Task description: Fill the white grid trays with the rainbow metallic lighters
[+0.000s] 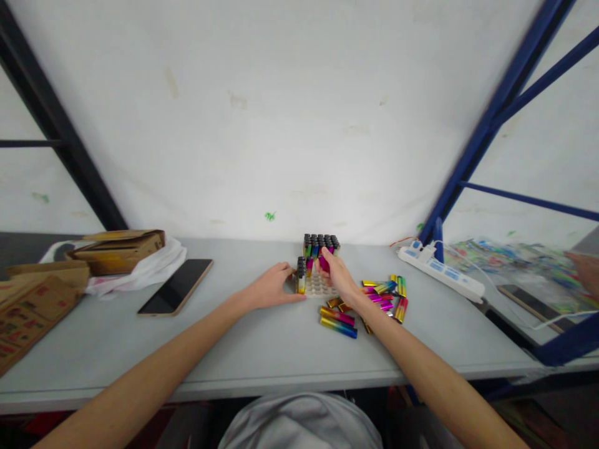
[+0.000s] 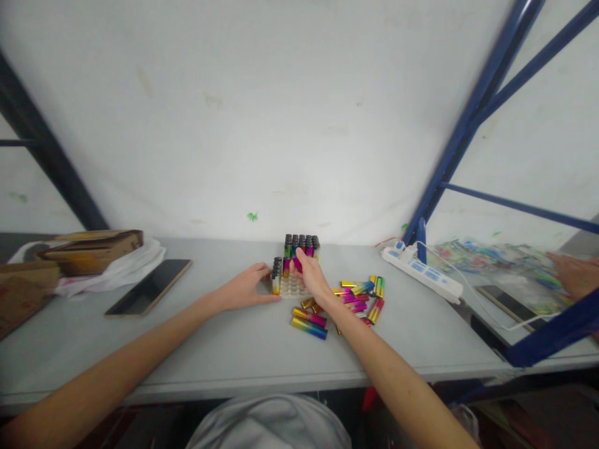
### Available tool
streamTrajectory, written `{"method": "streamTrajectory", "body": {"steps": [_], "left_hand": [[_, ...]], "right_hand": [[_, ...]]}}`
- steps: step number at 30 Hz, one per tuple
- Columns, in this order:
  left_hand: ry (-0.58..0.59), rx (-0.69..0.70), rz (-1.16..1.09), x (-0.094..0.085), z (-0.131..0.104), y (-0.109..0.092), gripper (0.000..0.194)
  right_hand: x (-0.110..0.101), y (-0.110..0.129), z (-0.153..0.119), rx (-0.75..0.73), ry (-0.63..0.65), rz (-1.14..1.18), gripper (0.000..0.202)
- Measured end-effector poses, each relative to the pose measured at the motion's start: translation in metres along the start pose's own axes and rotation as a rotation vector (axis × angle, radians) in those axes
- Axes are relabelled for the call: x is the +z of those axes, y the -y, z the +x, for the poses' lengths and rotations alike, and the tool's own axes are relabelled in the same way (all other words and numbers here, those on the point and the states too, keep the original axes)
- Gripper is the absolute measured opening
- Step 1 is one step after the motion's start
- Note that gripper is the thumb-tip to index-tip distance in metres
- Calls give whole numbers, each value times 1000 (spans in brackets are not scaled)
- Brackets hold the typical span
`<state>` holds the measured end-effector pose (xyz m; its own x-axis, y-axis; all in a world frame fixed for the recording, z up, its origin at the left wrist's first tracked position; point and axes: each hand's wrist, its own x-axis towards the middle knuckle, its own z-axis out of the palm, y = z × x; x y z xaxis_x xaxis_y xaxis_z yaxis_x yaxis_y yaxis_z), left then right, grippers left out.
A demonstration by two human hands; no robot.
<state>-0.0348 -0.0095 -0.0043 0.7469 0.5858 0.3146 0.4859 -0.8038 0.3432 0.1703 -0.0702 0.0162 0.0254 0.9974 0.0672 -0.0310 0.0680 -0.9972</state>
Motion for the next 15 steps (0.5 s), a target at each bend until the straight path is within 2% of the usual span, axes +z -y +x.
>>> {"method": "streamTrajectory", "body": {"steps": [2,7,11,15], "left_hand": [[2,7,-4,0,0,1,60],[27,-1,13,0,0,1,61],[47,-9,15,-1,0,-1,61],[45,-16,13,-1,1,-1,59]], "right_hand": [[-1,0,1,-12,5,-26,54],[-7,-5,4,-39,-109,-146,47],[-9,-9,6,-54,-91,-163,46],[-10,-9,9,-52,-53,-105,55]]}}
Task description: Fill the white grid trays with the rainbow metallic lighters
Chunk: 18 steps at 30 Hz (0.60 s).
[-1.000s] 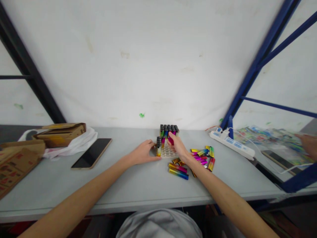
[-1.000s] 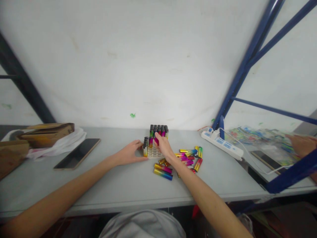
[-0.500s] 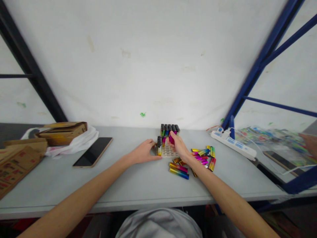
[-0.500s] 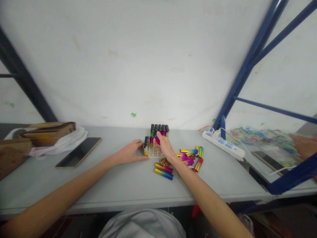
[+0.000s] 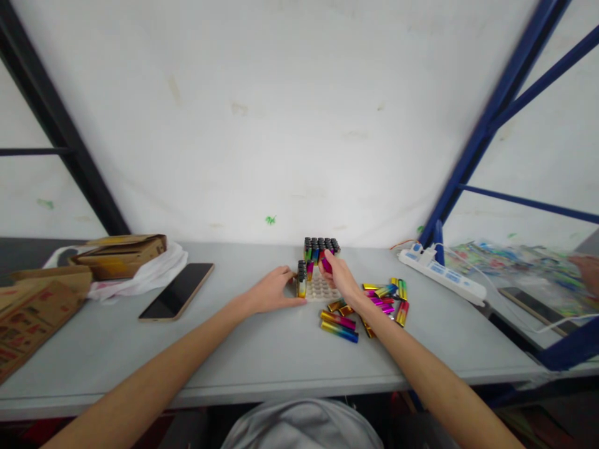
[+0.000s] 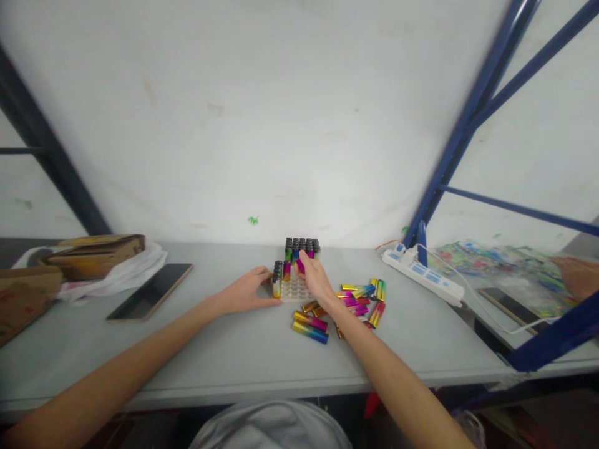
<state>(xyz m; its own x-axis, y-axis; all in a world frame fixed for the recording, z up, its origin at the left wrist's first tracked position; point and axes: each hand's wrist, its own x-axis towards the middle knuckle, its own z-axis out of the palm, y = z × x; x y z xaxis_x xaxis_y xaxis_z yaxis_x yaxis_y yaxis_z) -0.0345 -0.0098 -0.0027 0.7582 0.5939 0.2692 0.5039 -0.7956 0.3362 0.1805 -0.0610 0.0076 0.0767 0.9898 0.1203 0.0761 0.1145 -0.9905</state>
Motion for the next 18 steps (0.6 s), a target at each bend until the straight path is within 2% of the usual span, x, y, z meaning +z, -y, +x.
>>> {"method": "streamTrajectory", "body": {"steps": [4,11,15,18], "left_hand": [[-1,14,15,1,0,1,59],[-34,22,15,3,-1,4,60],[-20,13,28,2,0,2,61],[-15,11,16,1,0,2,61]], "right_hand": [[-4,1,2,-180,21,-68,59],[-10,2,-1,-512,-31,-530,39],[-12,3,-1,-540,-3,-700,29],[-14,3,-1,-530,-23,-721,26]]}}
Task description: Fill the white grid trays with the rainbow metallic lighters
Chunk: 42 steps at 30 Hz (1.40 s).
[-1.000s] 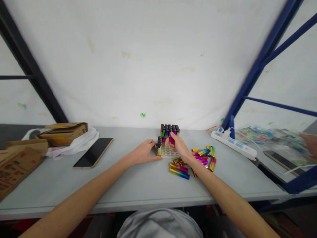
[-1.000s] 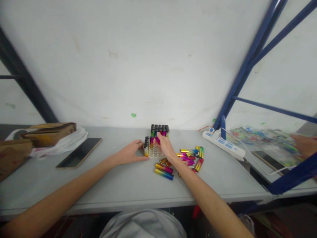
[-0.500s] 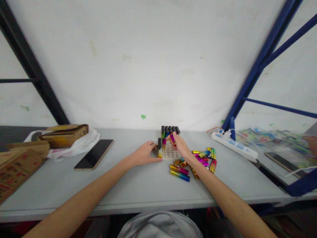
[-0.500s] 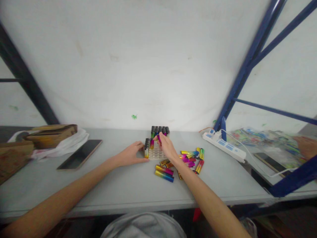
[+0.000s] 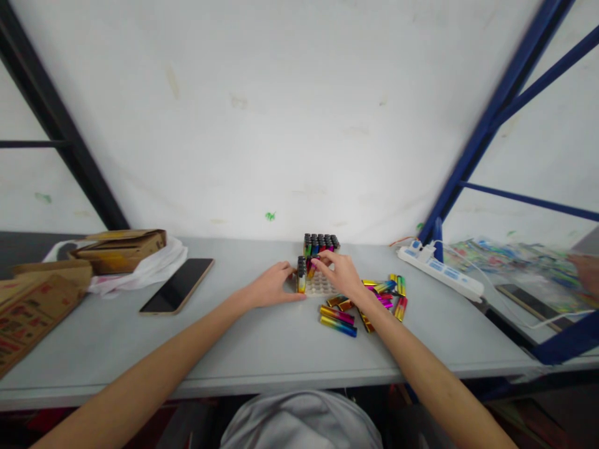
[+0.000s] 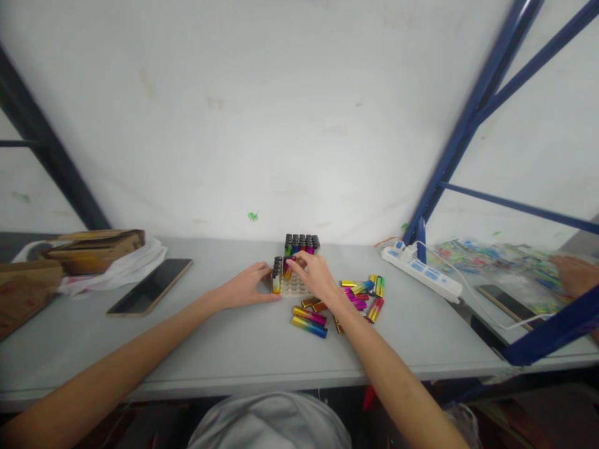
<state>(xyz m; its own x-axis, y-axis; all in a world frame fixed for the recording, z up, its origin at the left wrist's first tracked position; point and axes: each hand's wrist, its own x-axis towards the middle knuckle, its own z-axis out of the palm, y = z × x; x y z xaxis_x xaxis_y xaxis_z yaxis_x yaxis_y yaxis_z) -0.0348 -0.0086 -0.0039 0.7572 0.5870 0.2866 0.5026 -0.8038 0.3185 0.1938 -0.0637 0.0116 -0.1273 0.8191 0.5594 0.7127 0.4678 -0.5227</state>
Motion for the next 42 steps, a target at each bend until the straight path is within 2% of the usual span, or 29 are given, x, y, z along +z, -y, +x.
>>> {"method": "streamTrajectory", "body": {"steps": [6,12,16,19,22,25,29,33,38,42], "left_hand": [[6,-18,-31,0,-1,0,61],[4,-27,-35,-3,-1,-3,60],[18,-15,-18,-2,0,-2,60],[15,-10,-23,-2,0,0,59],[17,-15,-27,-2,0,1,59],[36,-13,-29,-3,1,1,60],[28,-19,-53,-7,1,2,57],[-1,-44,-62,-10,0,9,53],[6,-29,-47,-13,-2,17,56],[11,-25,-42,-14,-3,17,59]], "right_hand": [[-5,-2,0,-16,159,16,32],[-7,-4,3,-136,210,-72,31],[1,-3,3,-50,200,-254,30],[0,-4,5,-46,285,-243,34],[-21,-5,7,-83,260,-132,33],[-61,-4,2,-51,194,-58,33],[-114,-4,-29,-4,282,-111,28],[-145,-23,-82,55,315,-222,31],[-152,-65,-134,140,274,-304,43],[-141,-78,-141,143,216,-309,39]]}}
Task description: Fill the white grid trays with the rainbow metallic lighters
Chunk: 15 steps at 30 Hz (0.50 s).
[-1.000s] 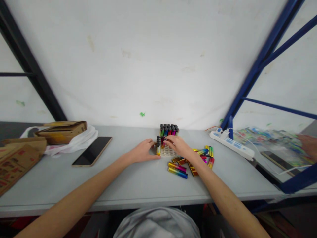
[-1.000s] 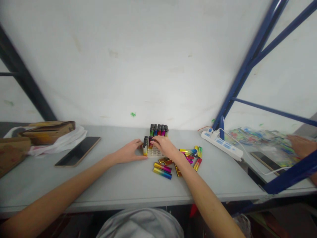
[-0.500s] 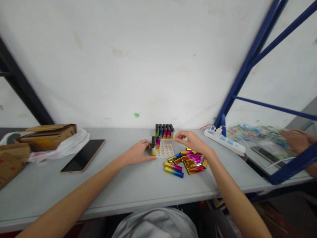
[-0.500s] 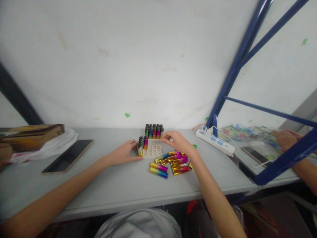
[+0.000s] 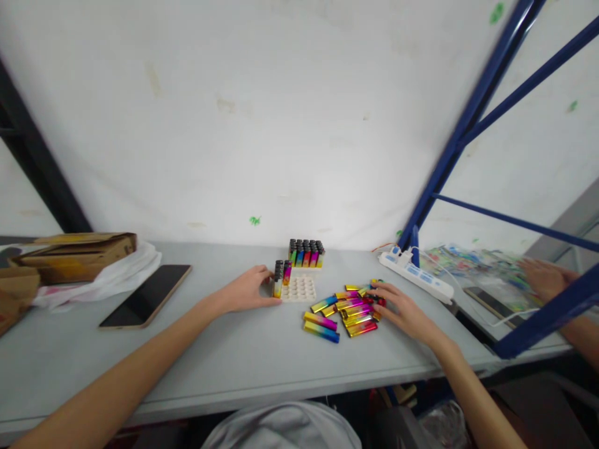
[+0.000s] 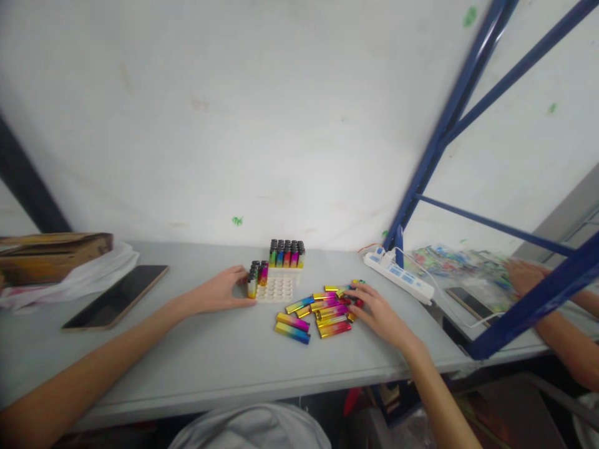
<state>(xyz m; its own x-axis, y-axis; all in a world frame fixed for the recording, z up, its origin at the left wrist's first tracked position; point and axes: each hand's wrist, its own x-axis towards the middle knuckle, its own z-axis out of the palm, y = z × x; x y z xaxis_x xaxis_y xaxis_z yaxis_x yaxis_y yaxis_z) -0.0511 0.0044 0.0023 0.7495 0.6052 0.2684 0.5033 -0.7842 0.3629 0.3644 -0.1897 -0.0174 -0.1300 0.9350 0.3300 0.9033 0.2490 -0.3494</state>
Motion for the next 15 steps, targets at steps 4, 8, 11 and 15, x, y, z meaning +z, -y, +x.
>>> {"method": "streamTrajectory", "body": {"steps": [4,8,11,15], "left_hand": [[-9,-17,-4,0,-1,-2,58],[-11,-25,-7,1,-1,-2,57],[-9,-25,-3,1,-1,-2,55],[-8,-24,7,1,-1,-3,56]], "right_hand": [[10,9,14,-22,-90,-24,33],[16,14,35,-48,-91,-50,33],[15,19,50,-74,-57,-55,33],[5,33,58,-146,-19,28,26]]}}
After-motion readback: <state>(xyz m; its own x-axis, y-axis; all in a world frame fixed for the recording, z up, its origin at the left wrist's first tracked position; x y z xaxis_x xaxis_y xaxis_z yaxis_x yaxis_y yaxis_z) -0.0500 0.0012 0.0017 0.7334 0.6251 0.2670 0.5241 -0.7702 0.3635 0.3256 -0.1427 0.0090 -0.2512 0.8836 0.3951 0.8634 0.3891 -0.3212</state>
